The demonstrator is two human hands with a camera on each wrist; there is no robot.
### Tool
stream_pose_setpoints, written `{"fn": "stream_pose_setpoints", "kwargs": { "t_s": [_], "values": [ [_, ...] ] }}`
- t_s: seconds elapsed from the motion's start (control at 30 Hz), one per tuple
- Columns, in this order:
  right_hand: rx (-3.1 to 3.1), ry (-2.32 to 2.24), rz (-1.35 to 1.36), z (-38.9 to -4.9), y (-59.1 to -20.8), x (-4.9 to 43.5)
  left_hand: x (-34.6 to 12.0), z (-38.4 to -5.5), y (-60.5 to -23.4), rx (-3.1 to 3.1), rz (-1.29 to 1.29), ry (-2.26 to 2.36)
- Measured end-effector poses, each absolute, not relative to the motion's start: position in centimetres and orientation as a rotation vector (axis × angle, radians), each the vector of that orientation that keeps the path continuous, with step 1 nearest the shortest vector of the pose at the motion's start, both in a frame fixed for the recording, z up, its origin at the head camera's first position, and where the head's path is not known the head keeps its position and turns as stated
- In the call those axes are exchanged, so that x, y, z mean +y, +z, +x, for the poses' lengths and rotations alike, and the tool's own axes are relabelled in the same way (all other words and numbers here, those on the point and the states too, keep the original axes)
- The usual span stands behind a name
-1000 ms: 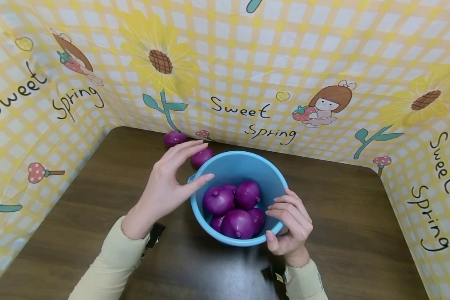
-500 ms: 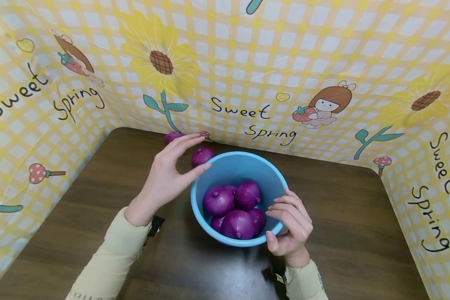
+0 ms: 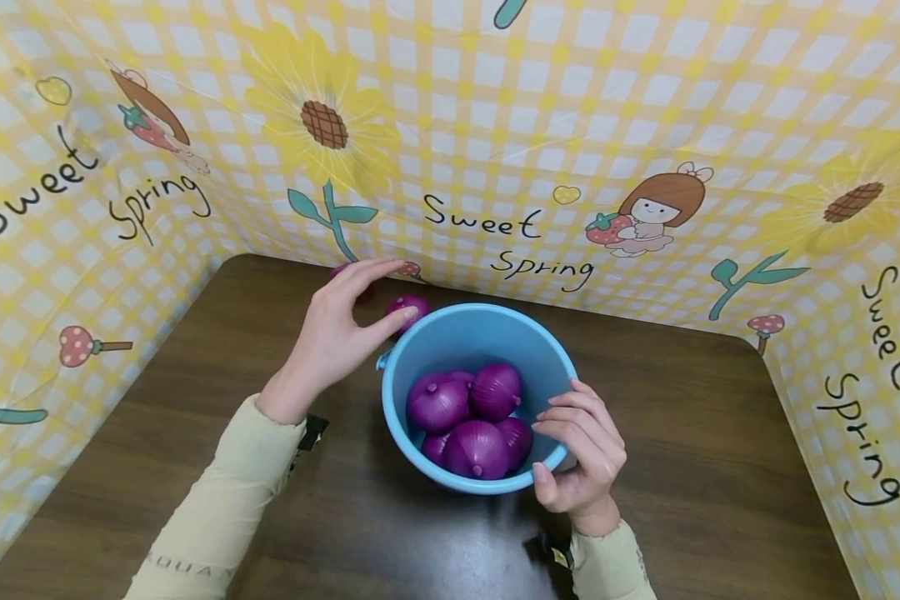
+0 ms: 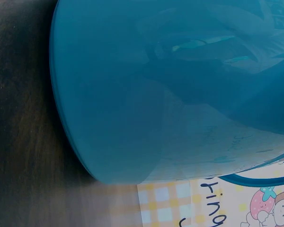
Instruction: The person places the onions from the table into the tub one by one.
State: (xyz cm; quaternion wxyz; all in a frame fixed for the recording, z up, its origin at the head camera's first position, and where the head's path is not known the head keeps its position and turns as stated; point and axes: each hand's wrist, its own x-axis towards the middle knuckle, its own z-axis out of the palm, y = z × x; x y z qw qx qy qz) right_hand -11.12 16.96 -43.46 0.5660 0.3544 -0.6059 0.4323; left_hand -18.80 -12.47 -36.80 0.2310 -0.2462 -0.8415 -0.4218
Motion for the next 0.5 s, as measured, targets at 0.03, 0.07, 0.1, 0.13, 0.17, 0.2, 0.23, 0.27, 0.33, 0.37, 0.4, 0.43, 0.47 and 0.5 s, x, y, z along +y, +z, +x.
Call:
{"fn": "stream_pose_setpoints", "kwargs": {
  "t_s": [0.03, 0.07, 0.1, 0.13, 0.17, 0.2, 0.23, 0.27, 0.33, 0.37, 0.4, 0.43, 0.47, 0.5],
  "values": [
    [-1.426, 1.016, 0.832, -11.1, -43.5, 17.0, -12.5, -19.0, -36.8, -2.323, -0.67, -1.155],
    [-1.428, 1.017, 0.832, -11.1, -43.5, 17.0, -12.6, -19.2, -36.9, -2.332, -0.662, -1.149],
    [-1.431, 1.016, 0.831, -11.1, -43.5, 17.0, -12.6, -19.4, -36.9, -2.34, -0.654, -1.141],
    [-1.433, 1.016, 0.831, -11.1, -43.5, 17.0, -12.7, -19.6, -37.0, -2.349, -0.646, -1.132],
    [-1.434, 1.016, 0.83, -11.1, -43.5, 17.0, -12.7, -19.8, -37.0, -2.357, -0.642, -1.127],
    [-1.433, 1.016, 0.83, -11.1, -43.5, 17.0, -12.8, -20.0, -37.0, -2.364, -0.639, -1.125],
    [-1.433, 1.016, 0.83, -11.1, -43.5, 17.0, -12.8, -20.2, -37.1, -2.372, -0.635, -1.119],
    [-1.43, 1.017, 0.831, -11.1, -43.5, 17.0, -12.9, -20.4, -37.1, -2.38, -0.627, -1.113],
    [-1.423, 1.018, 0.831, -11.1, -43.4, 16.9, -12.9, -20.8, -37.2, -2.397, -0.616, -1.105],
    [-1.416, 1.018, 0.831, -11.2, -43.4, 16.9, -13.0, -21.0, -37.3, -2.406, -0.61, -1.101],
    [-1.409, 1.018, 0.831, -11.2, -43.3, 16.9, -13.0, -21.2, -37.4, -2.415, -0.605, -1.098],
    [-1.402, 1.018, 0.831, -11.2, -43.3, 16.9, -13.0, -21.5, -37.4, -2.426, -0.597, -1.09],
    [-1.396, 1.018, 0.831, -11.2, -43.2, 16.9, -13.1, -21.7, -37.5, -2.435, -0.592, -1.088],
    [-1.39, 1.018, 0.831, -11.3, -43.2, 16.8, -13.1, -22.0, -37.6, -2.446, -0.585, -1.085]
  ]
}}
